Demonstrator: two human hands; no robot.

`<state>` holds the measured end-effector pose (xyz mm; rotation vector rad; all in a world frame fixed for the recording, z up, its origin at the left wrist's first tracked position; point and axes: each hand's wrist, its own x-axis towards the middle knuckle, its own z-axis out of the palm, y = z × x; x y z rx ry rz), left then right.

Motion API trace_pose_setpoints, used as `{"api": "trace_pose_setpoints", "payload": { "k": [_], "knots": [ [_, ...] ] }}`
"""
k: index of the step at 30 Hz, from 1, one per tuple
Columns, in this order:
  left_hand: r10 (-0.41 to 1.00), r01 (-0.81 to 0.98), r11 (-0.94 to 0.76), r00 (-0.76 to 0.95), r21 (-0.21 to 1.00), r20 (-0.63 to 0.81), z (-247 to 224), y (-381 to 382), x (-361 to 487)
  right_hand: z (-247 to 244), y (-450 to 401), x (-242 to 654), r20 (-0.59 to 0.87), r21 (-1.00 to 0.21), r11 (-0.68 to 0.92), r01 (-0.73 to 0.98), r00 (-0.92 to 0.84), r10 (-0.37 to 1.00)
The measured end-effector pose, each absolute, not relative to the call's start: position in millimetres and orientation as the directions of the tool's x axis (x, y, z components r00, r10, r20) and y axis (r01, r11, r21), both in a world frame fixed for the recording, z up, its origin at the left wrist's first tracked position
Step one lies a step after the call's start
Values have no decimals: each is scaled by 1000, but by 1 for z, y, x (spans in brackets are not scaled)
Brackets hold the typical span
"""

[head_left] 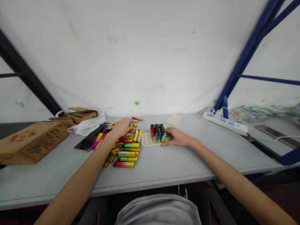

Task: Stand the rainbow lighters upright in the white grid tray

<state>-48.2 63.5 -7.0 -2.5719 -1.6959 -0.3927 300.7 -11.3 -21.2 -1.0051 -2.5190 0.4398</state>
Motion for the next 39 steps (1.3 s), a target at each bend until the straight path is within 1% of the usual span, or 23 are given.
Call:
{"api": "trace_pose_setpoints", "payload": {
  "k": [2, 4, 6, 10, 12, 14, 17, 20, 23, 26, 28, 30, 32, 34, 37, 39],
  "knots": [
    [890, 903, -418, 385, 101, 246, -8, 67, -48, -21, -12, 301, 237, -418, 691, 589, -664, 709],
    [892, 904, -418, 390, 87, 230, -8, 69, -49, -20, -12, 301, 232, -415, 688, 595, -662, 712],
    [892, 905, -414, 382, 97, 243, -9, 69, -49, -19, -13, 301, 224, -420, 685, 595, -664, 714],
    [869, 877, -441, 364, 192, 334, -5, 57, -44, -18, -14, 301, 222, -424, 691, 586, -673, 706],
    [862, 846, -454, 338, 279, 378, 1, 47, -38, -19, -13, 301, 228, -417, 693, 588, -670, 706],
    [852, 785, -475, 297, 399, 430, 10, 36, -29, -21, -12, 301, 234, -412, 695, 589, -669, 705],
    [851, 620, -501, 226, 604, 473, 22, 20, -14, -22, -11, 302, 236, -412, 697, 587, -670, 704],
    [885, 433, -465, 201, 772, 419, 27, 7, -1, -22, -12, 302, 225, -428, 687, 586, -668, 710],
    [919, 315, -391, 176, 865, 352, 24, -2, 9, -22, -12, 302, 225, -429, 687, 586, -668, 710],
    [937, 243, -346, 132, 906, 323, 18, -5, 16, -22, -12, 302, 232, -426, 693, 581, -670, 705],
    [936, 207, -348, 125, 914, 328, 14, -5, 19, -22, -12, 302, 231, -427, 695, 578, -673, 702],
    [928, 213, -369, 128, 905, 349, 11, -5, 22, -22, -12, 302, 235, -421, 698, 579, -674, 701],
    [917, 243, -397, 153, 885, 369, 9, -5, 24, -22, -12, 302, 243, -416, 702, 578, -674, 698],
    [907, 229, -406, 223, 885, 359, 7, -5, 25, -22, -12, 302, 249, -417, 707, 571, -676, 693],
    [902, 86, -331, 322, 940, 289, 3, -8, 29, -21, -12, 302, 246, -419, 706, 571, -677, 694],
    [920, 13, -259, 309, 966, 243, 2, -10, 31, -20, -13, 301, 238, -419, 701, 578, -675, 699]
  ]
}}
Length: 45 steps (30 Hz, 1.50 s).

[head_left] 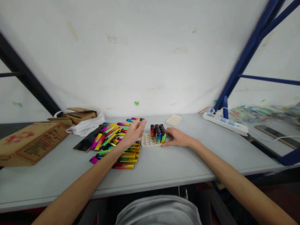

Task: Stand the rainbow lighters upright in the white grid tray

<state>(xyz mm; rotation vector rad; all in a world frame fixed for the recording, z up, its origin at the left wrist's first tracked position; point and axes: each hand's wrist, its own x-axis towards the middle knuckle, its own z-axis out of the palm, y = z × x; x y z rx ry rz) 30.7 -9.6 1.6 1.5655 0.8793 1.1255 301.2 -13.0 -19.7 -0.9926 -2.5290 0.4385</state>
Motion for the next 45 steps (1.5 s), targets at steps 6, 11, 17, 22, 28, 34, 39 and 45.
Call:
{"api": "trace_pose_setpoints", "payload": {
  "k": [6, 11, 17, 22, 28, 34, 39, 45],
  "knots": [
    [952, -15, -25, 306, 1000, 29, 5, -12, 33, -15, -17, 299, 226, -427, 679, 597, -657, 719],
    [954, -41, -39, 297, 998, 50, 13, -16, 32, -17, -16, 300, 227, -431, 688, 584, -668, 709],
    [962, -30, -40, 267, 999, 47, 11, -16, 32, -18, -15, 301, 221, -429, 682, 592, -664, 715],
    [957, -47, -48, 283, 998, 60, 9, -17, 33, -17, -16, 299, 235, -432, 690, 581, -666, 708],
    [967, 30, -98, 238, 995, 88, 12, -18, 31, -19, -14, 301, 231, -419, 693, 587, -669, 707],
    [966, -52, -76, 242, 996, 87, 7, -16, 33, -21, -13, 301, 240, -403, 698, 591, -668, 704],
    [952, -117, -133, 261, 984, 159, 6, -20, 37, -22, -13, 301, 245, -417, 696, 585, -665, 706],
    [868, 238, -483, 256, 842, 426, 6, -20, 36, -20, -13, 300, 249, -435, 693, 575, -663, 706]
  ]
}}
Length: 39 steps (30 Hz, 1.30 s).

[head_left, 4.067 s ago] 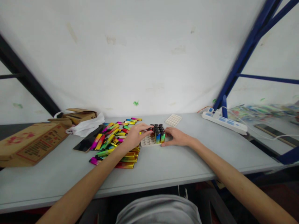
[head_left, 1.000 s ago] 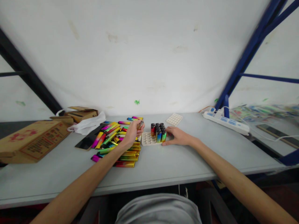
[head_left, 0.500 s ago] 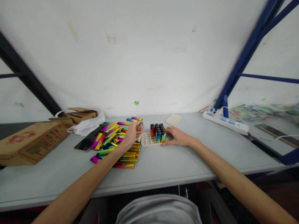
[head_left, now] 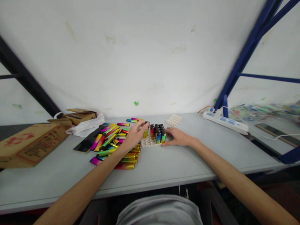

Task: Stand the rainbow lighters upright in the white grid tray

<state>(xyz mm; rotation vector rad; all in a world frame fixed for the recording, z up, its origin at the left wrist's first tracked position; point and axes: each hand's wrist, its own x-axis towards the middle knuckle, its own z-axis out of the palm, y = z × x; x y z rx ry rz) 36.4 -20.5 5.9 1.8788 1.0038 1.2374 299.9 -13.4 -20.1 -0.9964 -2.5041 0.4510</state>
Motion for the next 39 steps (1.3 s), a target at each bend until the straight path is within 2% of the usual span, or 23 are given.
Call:
{"api": "trace_pose_setpoints", "payload": {
  "k": [3, 7, 14, 22, 25, 31, 39],
  "knots": [
    [810, 357, -585, 307, 728, 501, 2, -17, 33, -19, -14, 300, 248, -439, 689, 577, -659, 710],
    [785, 333, -604, 403, 724, 470, -5, -14, 29, -19, -15, 300, 246, -441, 680, 586, -650, 719],
    [765, 328, -624, 445, 709, 467, -3, -15, 27, -20, -14, 300, 251, -428, 693, 580, -660, 708],
    [710, 446, -704, 451, 552, 541, 0, -19, 30, -24, -11, 301, 256, -428, 704, 567, -671, 696],
    [705, 446, -709, 464, 546, 536, 0, -18, 28, -25, -10, 302, 260, -422, 712, 561, -678, 688],
    [747, 416, -658, 459, 628, 480, 3, -21, 30, -26, -9, 302, 261, -423, 704, 571, -667, 698],
    [703, 469, -707, 548, 530, 453, 17, -26, 27, -22, -12, 302, 241, -425, 702, 572, -676, 696]
  ]
}}
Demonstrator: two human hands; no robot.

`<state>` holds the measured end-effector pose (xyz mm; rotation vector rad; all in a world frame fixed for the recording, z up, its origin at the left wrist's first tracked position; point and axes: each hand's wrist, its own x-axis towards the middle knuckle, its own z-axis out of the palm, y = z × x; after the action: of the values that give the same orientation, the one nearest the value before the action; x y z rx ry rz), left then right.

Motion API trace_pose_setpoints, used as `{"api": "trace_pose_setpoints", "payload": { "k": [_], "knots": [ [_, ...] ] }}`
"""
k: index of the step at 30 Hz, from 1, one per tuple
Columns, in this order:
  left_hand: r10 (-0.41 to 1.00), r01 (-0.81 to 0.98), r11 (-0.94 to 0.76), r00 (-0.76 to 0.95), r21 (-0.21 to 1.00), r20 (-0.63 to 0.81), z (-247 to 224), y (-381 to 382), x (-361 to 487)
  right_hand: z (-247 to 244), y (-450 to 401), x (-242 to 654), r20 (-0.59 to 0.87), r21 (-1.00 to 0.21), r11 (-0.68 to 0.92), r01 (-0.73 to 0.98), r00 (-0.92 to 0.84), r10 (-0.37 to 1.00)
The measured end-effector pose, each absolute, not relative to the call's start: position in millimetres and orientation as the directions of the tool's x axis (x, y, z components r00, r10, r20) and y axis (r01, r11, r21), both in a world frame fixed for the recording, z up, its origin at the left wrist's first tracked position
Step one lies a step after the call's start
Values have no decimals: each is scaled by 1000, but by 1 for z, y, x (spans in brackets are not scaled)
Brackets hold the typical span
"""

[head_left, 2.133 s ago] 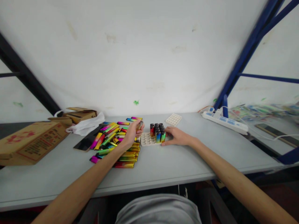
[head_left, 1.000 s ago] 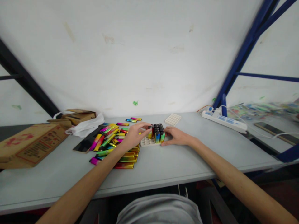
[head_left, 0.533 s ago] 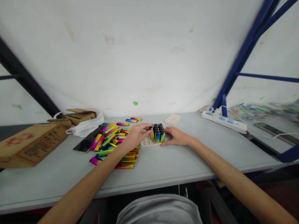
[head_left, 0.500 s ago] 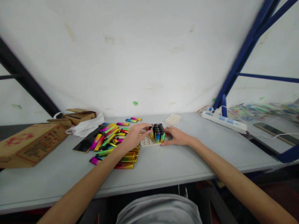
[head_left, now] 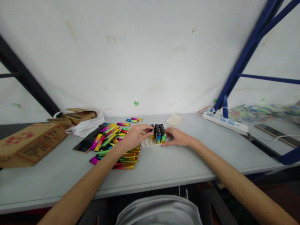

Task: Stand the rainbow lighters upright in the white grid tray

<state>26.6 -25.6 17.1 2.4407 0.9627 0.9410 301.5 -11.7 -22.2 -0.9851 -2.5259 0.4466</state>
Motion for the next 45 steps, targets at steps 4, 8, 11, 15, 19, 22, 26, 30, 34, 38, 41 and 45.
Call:
{"api": "trace_pose_setpoints", "payload": {
  "k": [4, 8, 11, 15, 19, 22, 26, 30, 34, 38, 41, 45],
  "knots": [
    [725, 499, -686, 530, 530, 440, 12, -25, 29, -19, -13, 301, 224, -420, 693, 585, -674, 704],
    [743, 500, -665, 516, 554, 426, 6, -27, 35, -17, -15, 301, 217, -427, 682, 593, -665, 714],
    [755, 488, -652, 491, 580, 435, 7, -28, 34, -17, -15, 301, 214, -432, 676, 597, -661, 719],
    [749, 581, -652, 391, 488, 535, 20, -18, 13, -18, -15, 300, 217, -427, 679, 597, -661, 718],
    [720, 753, -598, 354, 275, 596, 33, 0, -21, -17, -15, 300, 215, -434, 676, 596, -660, 720],
    [780, 822, -522, 353, 227, 516, 35, 9, -36, -17, -15, 301, 212, -446, 671, 592, -659, 722],
    [854, 852, -494, 438, 172, 283, 22, 12, -36, -16, -16, 301, 213, -438, 669, 601, -654, 726],
    [817, 812, -566, 528, 145, 231, 5, 14, -29, -16, -16, 300, 211, -444, 664, 602, -650, 730],
    [812, 802, -578, 546, 154, 205, -2, 16, -28, -17, -15, 300, 206, -445, 660, 605, -648, 733],
    [836, 814, -545, 508, 202, 207, -3, 16, -25, -16, -15, 300, 204, -441, 661, 607, -650, 732],
    [848, 811, -527, 483, 253, 218, -2, 16, -25, -16, -16, 300, 206, -438, 664, 606, -651, 730],
    [849, 811, -528, 495, 252, 186, 8, 14, -34, -17, -15, 300, 220, -437, 676, 594, -658, 720]
  ]
}}
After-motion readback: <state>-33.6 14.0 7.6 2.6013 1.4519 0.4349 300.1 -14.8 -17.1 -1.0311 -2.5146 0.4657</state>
